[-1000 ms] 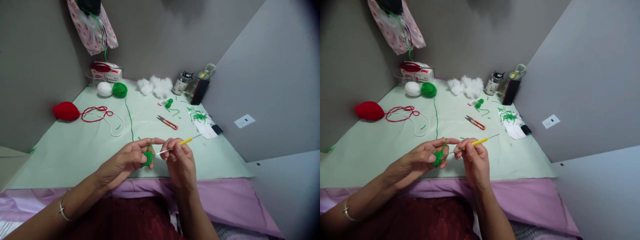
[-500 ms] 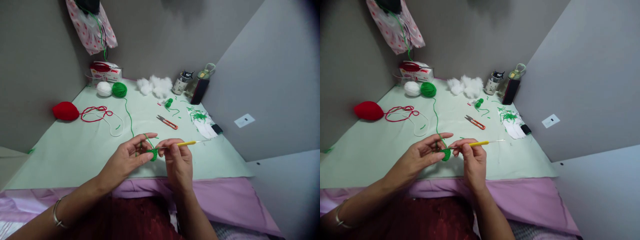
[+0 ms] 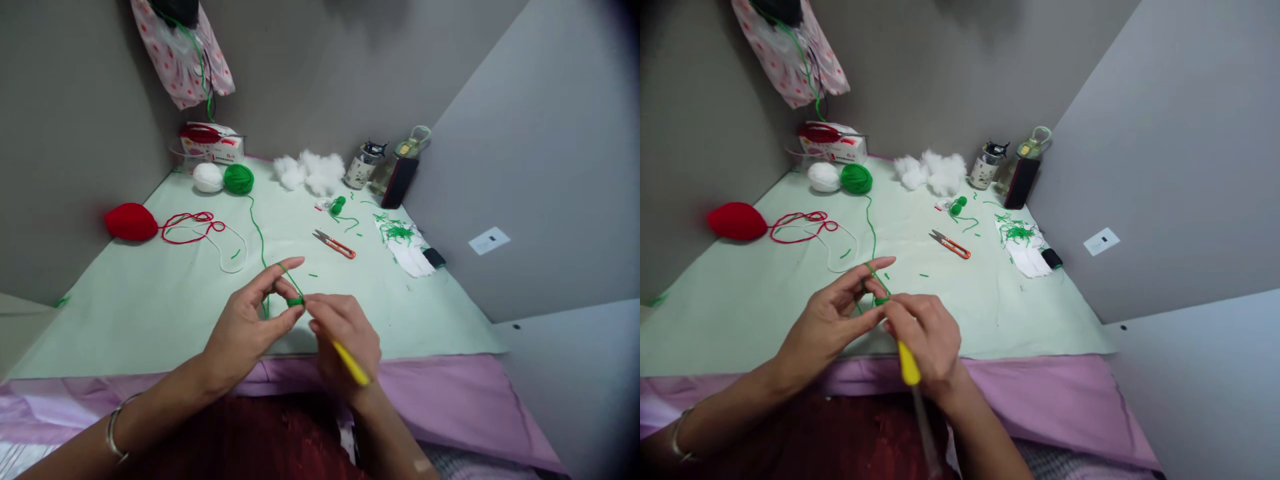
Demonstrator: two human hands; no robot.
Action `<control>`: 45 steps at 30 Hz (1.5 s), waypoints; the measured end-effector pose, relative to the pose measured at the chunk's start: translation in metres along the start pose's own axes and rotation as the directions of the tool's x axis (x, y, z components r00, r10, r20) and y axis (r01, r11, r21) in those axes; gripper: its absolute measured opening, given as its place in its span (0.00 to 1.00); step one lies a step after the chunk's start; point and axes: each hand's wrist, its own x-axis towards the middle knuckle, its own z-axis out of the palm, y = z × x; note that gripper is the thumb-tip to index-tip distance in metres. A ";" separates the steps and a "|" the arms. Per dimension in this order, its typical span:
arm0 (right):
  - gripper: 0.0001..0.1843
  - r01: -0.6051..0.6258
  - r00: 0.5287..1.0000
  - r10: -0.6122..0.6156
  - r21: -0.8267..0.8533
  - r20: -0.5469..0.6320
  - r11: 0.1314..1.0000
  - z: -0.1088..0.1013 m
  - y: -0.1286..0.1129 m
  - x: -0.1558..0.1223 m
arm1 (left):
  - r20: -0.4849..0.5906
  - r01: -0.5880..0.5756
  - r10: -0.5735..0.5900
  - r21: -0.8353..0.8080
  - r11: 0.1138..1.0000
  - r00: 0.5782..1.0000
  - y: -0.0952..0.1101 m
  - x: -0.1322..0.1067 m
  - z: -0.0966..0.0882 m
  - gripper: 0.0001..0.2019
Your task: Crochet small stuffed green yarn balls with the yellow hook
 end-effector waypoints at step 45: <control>0.11 -0.492 0.726 0.665 0.807 0.174 0.326 0.006 0.013 0.016 | 0.214 0.155 -0.124 -0.131 0.979 0.969 0.004 0.007 -0.009 0.26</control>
